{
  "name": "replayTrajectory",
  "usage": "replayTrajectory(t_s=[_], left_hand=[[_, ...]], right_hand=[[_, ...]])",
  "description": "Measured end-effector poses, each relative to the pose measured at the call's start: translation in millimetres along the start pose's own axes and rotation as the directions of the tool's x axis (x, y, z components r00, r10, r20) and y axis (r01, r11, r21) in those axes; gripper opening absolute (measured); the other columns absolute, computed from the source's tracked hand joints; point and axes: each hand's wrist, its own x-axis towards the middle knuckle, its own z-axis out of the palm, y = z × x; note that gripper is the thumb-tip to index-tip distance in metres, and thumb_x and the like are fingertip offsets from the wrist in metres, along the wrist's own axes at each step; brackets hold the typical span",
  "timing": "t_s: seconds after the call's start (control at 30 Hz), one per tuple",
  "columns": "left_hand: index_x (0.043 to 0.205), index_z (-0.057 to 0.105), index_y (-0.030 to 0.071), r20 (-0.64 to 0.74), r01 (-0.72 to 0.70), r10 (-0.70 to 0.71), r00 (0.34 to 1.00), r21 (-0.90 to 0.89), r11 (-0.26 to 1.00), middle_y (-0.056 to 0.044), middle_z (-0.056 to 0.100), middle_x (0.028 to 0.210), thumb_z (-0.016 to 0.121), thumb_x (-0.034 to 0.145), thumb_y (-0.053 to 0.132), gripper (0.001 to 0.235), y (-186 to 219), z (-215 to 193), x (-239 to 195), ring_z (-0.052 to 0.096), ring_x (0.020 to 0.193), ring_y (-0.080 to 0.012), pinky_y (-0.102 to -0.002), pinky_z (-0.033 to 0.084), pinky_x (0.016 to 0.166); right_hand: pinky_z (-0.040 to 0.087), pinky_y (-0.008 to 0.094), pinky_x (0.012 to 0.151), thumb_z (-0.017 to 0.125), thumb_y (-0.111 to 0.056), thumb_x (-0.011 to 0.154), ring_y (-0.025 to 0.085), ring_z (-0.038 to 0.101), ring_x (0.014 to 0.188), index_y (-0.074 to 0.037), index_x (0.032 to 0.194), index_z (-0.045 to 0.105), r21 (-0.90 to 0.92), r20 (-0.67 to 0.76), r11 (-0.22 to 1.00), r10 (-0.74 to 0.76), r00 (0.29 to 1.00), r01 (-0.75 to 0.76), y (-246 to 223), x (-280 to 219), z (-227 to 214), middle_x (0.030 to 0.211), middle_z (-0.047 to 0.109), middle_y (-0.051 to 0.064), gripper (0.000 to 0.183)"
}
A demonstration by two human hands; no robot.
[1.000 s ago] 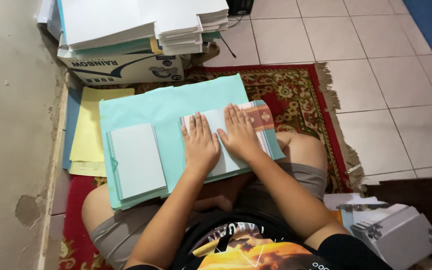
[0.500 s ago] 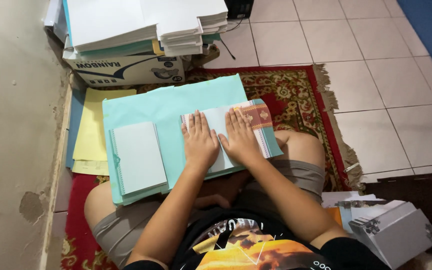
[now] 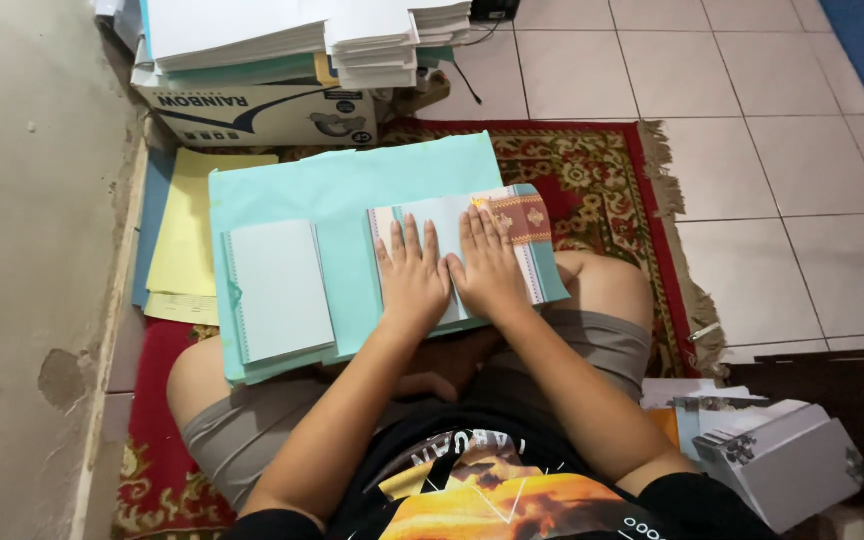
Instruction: Organize and flatten notebooks by pressing them down and flipping through pages on a blue mat.
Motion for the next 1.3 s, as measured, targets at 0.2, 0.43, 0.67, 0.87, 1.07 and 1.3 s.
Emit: replayTrajectory(t_s=[0.2, 0.43, 0.67, 0.87, 1.07, 1.3], left_hand=[[0.16, 0.032, 0.009, 0.018, 0.011, -0.011, 1.0, -0.035, 0.999, -0.027, 0.023, 0.165, 0.032, 0.102, 0.039, 0.065, -9.0, 2.4, 44.2, 0.015, 0.155, -0.0444, -0.064, 0.007, 0.121], [0.16, 0.034, 0.014, -0.01, -0.009, 0.009, 1.0, -0.022, 1.0, -0.027, 0.024, 0.165, 0.037, 0.101, 0.04, 0.065, -6.3, -3.1, 20.6, 0.017, 0.154, -0.0445, -0.063, 0.012, 0.12], [0.161, 0.031, 0.018, -0.017, -0.018, 0.017, 1.0, -0.016, 1.0, -0.026, 0.024, 0.165, 0.035, 0.101, 0.043, 0.065, -3.7, -0.9, -15.7, 0.015, 0.154, -0.0464, -0.063, 0.009, 0.12], [0.161, 0.032, 0.018, -0.03, -0.04, 0.04, 0.999, -0.007, 0.999, -0.026, 0.025, 0.164, 0.035, 0.101, 0.044, 0.065, -4.3, -1.1, -14.6, 0.016, 0.153, -0.0471, -0.064, 0.009, 0.12], [0.161, 0.031, 0.018, -0.024, 0.027, -0.027, 0.999, 0.019, 0.999, -0.027, 0.023, 0.165, 0.038, 0.1, 0.044, 0.067, 3.4, 6.7, -4.2, 0.016, 0.153, -0.048, -0.067, 0.006, 0.119], [0.16, 0.034, 0.016, -0.039, 0.091, -0.091, 0.995, 0.001, 0.996, -0.029, 0.025, 0.164, 0.037, 0.1, 0.043, 0.066, 6.9, 6.7, 25.6, 0.017, 0.153, -0.0485, -0.07, -0.002, 0.117]], right_hand=[[0.014, 0.048, 0.126, 0.043, -0.042, 0.101, 0.032, 0.03, 0.152, -0.001, 0.156, 0.037, 0.002, 0.043, 1.0, 0.031, 0.999, -0.031, -0.8, 1.8, -0.2, 0.164, 0.034, 0.019, 0.069], [0.014, 0.049, 0.125, 0.041, -0.043, 0.101, 0.032, 0.029, 0.153, -0.004, 0.157, 0.035, 0.049, 0.058, 0.998, 0.043, 0.997, -0.046, 1.2, 1.8, 3.5, 0.164, 0.033, 0.019, 0.069], [0.016, 0.048, 0.124, 0.041, -0.04, 0.102, 0.032, 0.031, 0.152, -0.005, 0.157, 0.037, 0.051, 0.054, 0.998, 0.043, 0.998, -0.046, -2.9, -0.4, -6.3, 0.164, 0.035, 0.018, 0.066], [0.014, 0.048, 0.125, 0.038, -0.04, 0.103, 0.032, 0.029, 0.153, -0.006, 0.158, 0.036, 0.09, 0.059, 0.994, 0.061, 0.996, -0.066, -3.0, 0.4, -8.5, 0.165, 0.032, 0.018, 0.065], [0.015, 0.048, 0.125, 0.041, -0.038, 0.101, 0.033, 0.031, 0.152, -0.007, 0.157, 0.038, 0.077, 0.03, 0.995, 0.058, 0.998, -0.061, -2.1, 0.3, -3.2, 0.163, 0.035, 0.018, 0.064], [0.015, 0.048, 0.125, 0.042, -0.036, 0.101, 0.033, 0.032, 0.151, -0.007, 0.157, 0.039, 0.046, 0.007, 0.996, 0.073, 0.997, -0.074, -2.3, 0.8, -2.9, 0.163, 0.036, 0.018, 0.062]])
